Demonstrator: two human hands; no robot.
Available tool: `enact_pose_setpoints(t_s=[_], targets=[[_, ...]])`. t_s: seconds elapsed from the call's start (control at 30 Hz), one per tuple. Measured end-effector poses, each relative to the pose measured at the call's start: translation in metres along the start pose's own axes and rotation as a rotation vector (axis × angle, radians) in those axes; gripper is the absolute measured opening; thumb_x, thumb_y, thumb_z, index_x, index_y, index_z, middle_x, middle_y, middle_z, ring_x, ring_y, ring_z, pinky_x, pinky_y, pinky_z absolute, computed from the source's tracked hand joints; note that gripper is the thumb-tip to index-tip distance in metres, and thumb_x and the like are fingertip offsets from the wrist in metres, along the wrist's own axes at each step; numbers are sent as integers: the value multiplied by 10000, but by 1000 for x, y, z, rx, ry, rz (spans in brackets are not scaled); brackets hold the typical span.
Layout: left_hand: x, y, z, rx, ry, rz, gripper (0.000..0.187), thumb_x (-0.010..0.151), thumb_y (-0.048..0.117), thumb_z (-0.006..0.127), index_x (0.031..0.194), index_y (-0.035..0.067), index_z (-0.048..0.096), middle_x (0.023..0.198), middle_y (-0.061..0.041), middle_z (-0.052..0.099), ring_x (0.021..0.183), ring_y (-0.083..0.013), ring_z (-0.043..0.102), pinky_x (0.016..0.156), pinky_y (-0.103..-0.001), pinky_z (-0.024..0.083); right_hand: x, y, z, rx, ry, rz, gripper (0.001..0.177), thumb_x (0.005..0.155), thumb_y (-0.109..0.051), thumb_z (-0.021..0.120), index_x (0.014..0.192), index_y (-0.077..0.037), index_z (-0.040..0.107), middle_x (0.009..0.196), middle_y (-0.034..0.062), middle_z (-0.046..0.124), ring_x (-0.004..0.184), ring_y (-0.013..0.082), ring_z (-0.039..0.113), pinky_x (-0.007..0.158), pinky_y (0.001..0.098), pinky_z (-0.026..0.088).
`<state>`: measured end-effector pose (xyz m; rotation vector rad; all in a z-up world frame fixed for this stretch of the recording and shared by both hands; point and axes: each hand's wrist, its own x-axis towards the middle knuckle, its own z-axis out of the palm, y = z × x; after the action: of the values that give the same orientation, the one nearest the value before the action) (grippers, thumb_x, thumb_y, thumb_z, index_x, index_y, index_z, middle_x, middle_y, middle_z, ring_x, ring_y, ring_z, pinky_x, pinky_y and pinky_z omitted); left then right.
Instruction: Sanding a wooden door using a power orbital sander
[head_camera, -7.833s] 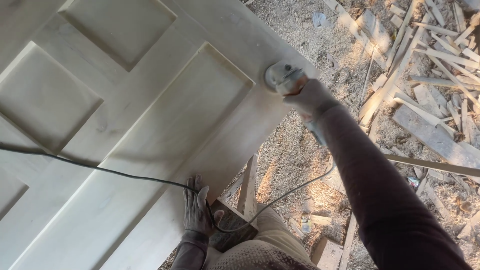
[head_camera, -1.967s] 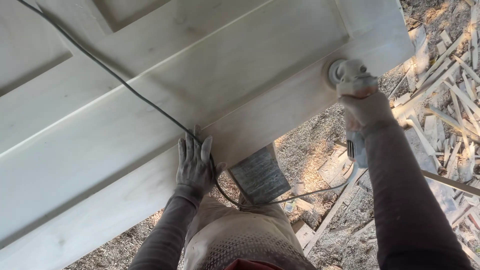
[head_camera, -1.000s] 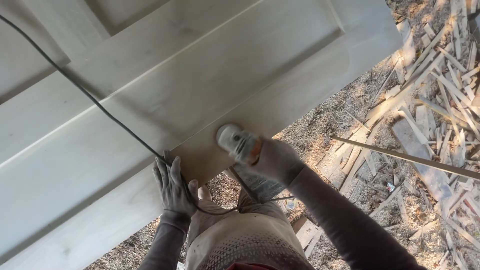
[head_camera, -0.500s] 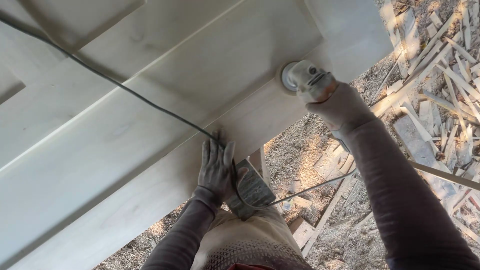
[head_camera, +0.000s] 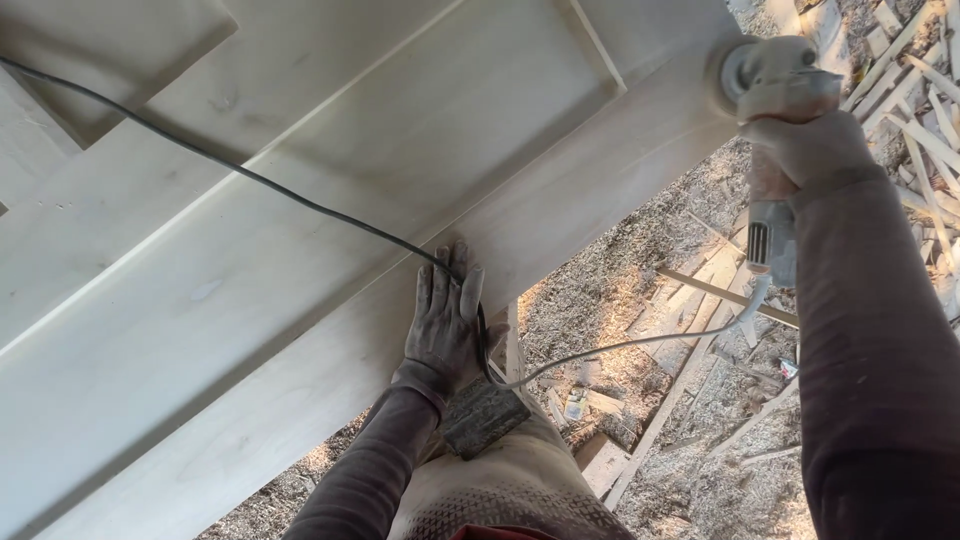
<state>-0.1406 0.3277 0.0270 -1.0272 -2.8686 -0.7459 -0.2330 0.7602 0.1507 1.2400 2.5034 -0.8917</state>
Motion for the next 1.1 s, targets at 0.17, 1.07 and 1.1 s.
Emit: enact_pose_setpoints(t_s=[0.17,1.07,1.1], targets=[[-1,0,1,-38,37,7,704,1042,533,356,1454,-36,307,1619,-342,235,1515,-543,245,1237,-661,238,-62,-28,10,180,-21,252,269,949,-239,705,1122,-45,637,938,46,667,780,159,652,617,282,574],[-172,-3,-84,-531,385,-13,710,1111,557,153,1442,-23,394,1598,-357,313,1543,-482,304,1269,-619,260,-264,-35,173,-443,-562,-503,437,747,-309,803,1090,-128,601,815,29,732,687,195,720,654,342,631],[-173,1,-88,-527,399,-104,710,1114,588,145,1414,-2,404,1599,-324,340,1554,-455,303,1284,-606,265,-260,-31,169,-463,-563,-476,420,764,-360,799,1087,-157,622,799,16,737,692,191,723,653,346,628]])
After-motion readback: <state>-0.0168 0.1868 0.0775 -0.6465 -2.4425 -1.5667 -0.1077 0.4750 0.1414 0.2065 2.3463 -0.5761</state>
